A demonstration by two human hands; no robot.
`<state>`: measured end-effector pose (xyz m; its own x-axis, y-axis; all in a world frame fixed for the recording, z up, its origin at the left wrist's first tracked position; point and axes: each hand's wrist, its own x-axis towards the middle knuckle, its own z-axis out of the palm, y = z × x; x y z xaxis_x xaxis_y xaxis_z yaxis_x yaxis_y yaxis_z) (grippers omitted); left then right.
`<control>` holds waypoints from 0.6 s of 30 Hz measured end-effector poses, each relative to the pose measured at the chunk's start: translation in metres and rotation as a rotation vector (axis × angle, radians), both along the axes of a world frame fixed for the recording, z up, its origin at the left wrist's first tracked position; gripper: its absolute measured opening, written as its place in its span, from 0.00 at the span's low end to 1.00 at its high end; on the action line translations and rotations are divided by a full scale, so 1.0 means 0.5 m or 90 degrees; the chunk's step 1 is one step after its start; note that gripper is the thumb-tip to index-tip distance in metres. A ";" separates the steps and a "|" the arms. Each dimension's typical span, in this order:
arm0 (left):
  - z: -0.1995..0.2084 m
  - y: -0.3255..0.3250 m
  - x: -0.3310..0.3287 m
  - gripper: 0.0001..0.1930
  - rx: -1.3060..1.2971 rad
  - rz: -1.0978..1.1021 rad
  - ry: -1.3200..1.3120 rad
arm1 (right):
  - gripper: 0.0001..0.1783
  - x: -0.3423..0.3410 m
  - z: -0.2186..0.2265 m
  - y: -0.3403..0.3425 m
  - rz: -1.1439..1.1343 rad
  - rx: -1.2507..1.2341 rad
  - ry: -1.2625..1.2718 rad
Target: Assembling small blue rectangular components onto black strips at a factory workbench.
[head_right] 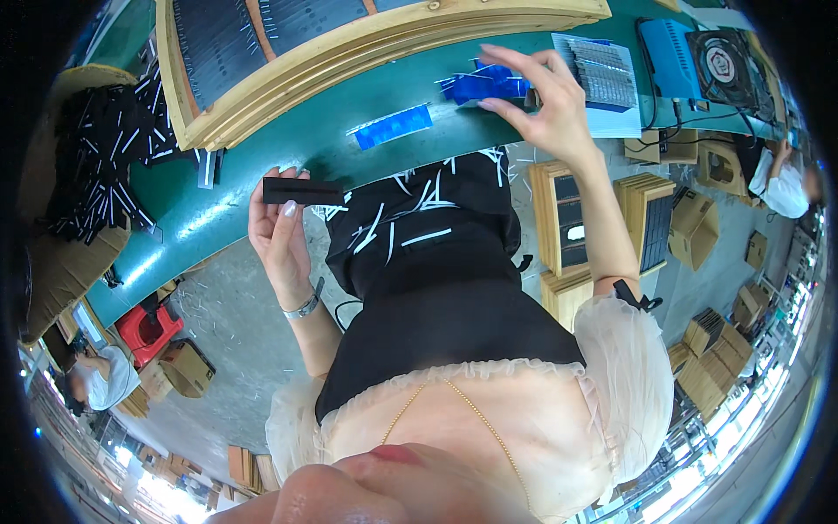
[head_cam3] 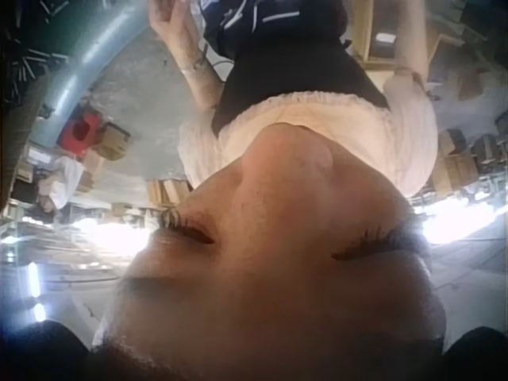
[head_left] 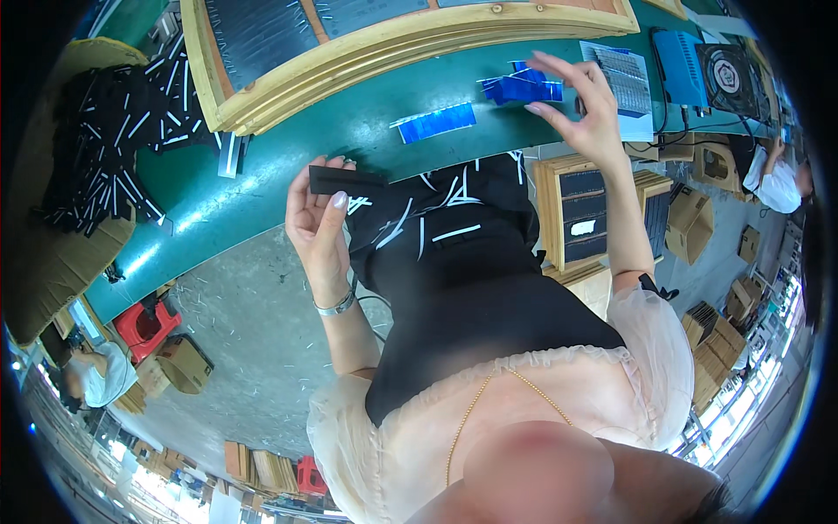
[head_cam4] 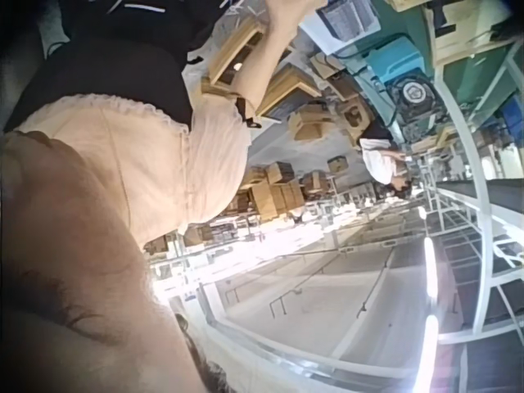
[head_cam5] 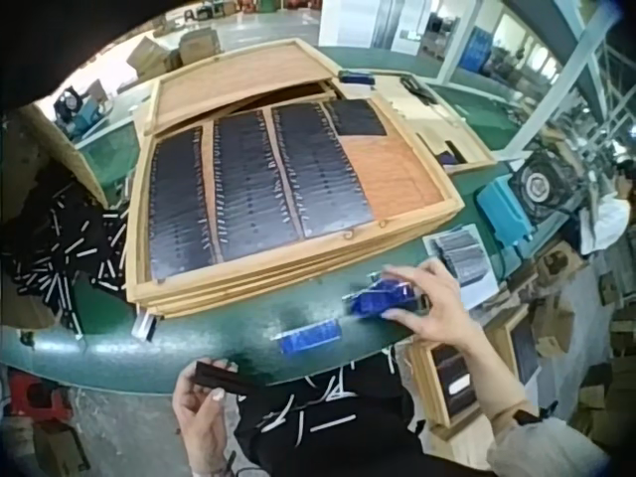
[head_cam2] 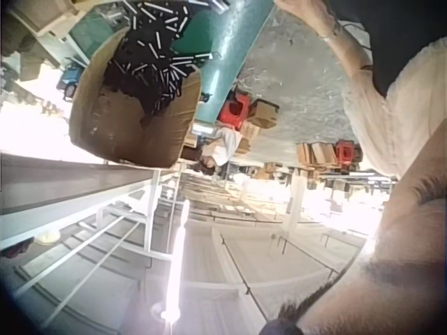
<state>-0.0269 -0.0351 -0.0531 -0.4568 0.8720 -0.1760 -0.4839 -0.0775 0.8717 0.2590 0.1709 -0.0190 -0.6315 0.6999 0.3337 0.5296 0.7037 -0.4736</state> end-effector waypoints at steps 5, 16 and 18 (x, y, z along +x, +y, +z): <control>0.002 0.008 0.005 0.26 -0.003 -0.017 0.011 | 0.33 -0.042 -0.023 -0.032 0.047 -0.009 0.021; 0.007 -0.003 0.013 0.25 0.018 0.010 -0.004 | 0.33 -0.133 -0.085 -0.059 0.128 -0.037 0.044; 0.005 -0.002 0.015 0.25 0.021 0.009 -0.016 | 0.32 -0.136 -0.086 -0.062 0.125 -0.039 0.044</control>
